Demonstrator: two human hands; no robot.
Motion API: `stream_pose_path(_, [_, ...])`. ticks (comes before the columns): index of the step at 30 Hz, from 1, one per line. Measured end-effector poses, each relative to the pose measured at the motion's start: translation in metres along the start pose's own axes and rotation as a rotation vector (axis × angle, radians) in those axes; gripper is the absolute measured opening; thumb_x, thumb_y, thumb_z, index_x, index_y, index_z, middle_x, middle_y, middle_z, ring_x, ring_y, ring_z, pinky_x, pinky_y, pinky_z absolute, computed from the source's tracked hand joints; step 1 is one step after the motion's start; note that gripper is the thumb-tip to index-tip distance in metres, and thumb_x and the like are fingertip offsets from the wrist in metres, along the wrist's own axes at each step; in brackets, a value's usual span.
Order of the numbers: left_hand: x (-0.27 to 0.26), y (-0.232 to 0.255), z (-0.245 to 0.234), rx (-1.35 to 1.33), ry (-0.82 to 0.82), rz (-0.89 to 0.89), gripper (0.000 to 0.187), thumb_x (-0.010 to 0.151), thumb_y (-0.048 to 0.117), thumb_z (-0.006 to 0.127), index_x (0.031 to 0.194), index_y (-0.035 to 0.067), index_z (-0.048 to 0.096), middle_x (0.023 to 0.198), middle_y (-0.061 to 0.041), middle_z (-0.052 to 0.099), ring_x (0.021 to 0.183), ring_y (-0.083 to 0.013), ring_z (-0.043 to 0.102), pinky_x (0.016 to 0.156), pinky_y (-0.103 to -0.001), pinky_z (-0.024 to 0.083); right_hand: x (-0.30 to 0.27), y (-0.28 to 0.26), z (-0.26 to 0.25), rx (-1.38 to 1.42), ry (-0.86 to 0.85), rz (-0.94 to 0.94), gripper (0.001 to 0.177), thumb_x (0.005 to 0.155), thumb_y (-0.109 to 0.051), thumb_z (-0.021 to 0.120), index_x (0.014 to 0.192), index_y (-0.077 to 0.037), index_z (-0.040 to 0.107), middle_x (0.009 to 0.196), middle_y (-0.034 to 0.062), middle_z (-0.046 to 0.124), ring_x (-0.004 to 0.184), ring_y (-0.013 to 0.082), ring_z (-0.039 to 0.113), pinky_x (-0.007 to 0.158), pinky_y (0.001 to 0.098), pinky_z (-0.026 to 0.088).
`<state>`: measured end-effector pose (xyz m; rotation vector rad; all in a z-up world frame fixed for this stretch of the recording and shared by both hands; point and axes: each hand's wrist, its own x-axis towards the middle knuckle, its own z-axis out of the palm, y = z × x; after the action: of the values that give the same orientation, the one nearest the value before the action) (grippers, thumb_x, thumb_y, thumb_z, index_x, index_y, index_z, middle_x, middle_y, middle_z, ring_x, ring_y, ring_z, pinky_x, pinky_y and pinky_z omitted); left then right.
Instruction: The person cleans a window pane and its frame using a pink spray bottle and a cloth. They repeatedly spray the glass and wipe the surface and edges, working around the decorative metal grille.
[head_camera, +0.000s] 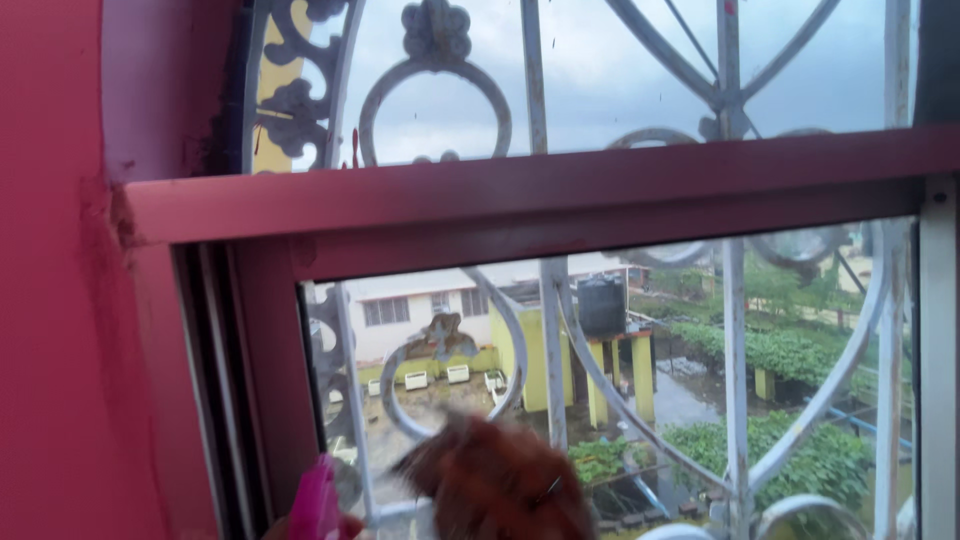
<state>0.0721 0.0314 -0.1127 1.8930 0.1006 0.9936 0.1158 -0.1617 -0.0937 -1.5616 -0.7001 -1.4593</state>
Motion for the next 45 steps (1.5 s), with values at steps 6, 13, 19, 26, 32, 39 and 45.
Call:
stream_pose_path(6, [-0.018,-0.015,-0.019,-0.035,0.035,0.029,0.041,0.074,0.035,0.082,0.104,0.008,0.077,0.076,-0.009,0.076,0.073,-0.0226,0.077,0.073,-0.038,0.063,0.019,-0.009,-0.028,0.128,0.125,0.106,0.05,0.079,0.004,0.063,0.128,-0.001,0.072,0.131,0.0204,0.062,0.108,0.0312,0.059,0.09,0.0365,0.052])
stream_pose_path(13, [-0.03,0.032,-0.037,0.09,-0.039,-0.022,0.037,0.074,0.031,0.078,0.103,0.007,0.077,0.086,-0.017,0.075,0.083,-0.0326,0.076,0.077,-0.043,0.061,0.011,-0.063,0.002,-0.035,-0.048,-0.301,0.046,0.079,0.001,0.079,0.121,-0.014,0.072,0.136,-0.0005,0.065,0.124,0.0265,0.063,0.105,0.038,0.051])
stream_pose_path(19, [-0.045,0.086,-0.056,0.04,-0.059,-0.089,0.032,0.076,0.027,0.069,0.093,0.001,0.071,0.081,-0.024,0.073,0.08,-0.0398,0.075,0.075,-0.049,0.057,0.01,-0.046,-0.001,-0.016,-0.253,-0.434,0.051,0.072,-0.015,0.088,0.122,-0.018,0.075,0.139,0.0098,0.062,0.122,0.0323,0.058,0.101,0.0387,0.053])
stream_pose_path(26, [-0.045,0.072,-0.054,0.068,-0.043,-0.058,0.03,0.072,0.026,0.07,0.086,-0.001,0.068,0.079,-0.025,0.069,0.077,-0.0414,0.072,0.074,-0.052,0.055,0.029,-0.052,-0.02,-0.302,0.229,-0.21,0.057,0.066,0.008,0.073,0.123,-0.001,0.069,0.137,0.0237,0.054,0.125,0.0397,0.052,0.102,0.0465,0.047])
stream_pose_path(32, [-0.041,0.058,-0.048,0.068,0.028,0.058,0.028,0.07,0.024,0.07,0.087,0.002,0.069,0.082,-0.025,0.068,0.08,-0.0447,0.069,0.073,-0.054,0.054,-0.011,-0.063,0.015,0.317,-0.148,-0.36,0.027,0.078,-0.009,0.085,0.095,-0.02,0.066,0.119,-0.0057,0.069,0.127,0.0138,0.065,0.117,0.041,0.05])
stream_pose_path(39, [-0.041,0.057,-0.046,0.064,0.025,0.015,0.028,0.071,0.024,0.069,0.088,0.002,0.07,0.082,-0.022,0.069,0.079,-0.0422,0.071,0.073,-0.052,0.056,-0.02,-0.061,0.002,-0.091,-0.148,-0.442,0.048,0.069,-0.02,0.084,0.116,-0.018,0.076,0.135,0.0047,0.062,0.129,0.0273,0.051,0.11,0.0432,0.042])
stream_pose_path(45, [-0.035,0.052,-0.045,0.079,-0.01,-0.024,0.033,0.071,0.027,0.073,0.092,0.002,0.071,0.082,-0.023,0.069,0.08,-0.0411,0.073,0.077,-0.05,0.058,0.023,-0.042,-0.019,-0.122,0.102,-0.29,0.049,0.076,-0.011,0.084,0.123,-0.011,0.071,0.141,0.0095,0.055,0.132,0.0242,0.046,0.109,0.0396,0.043])
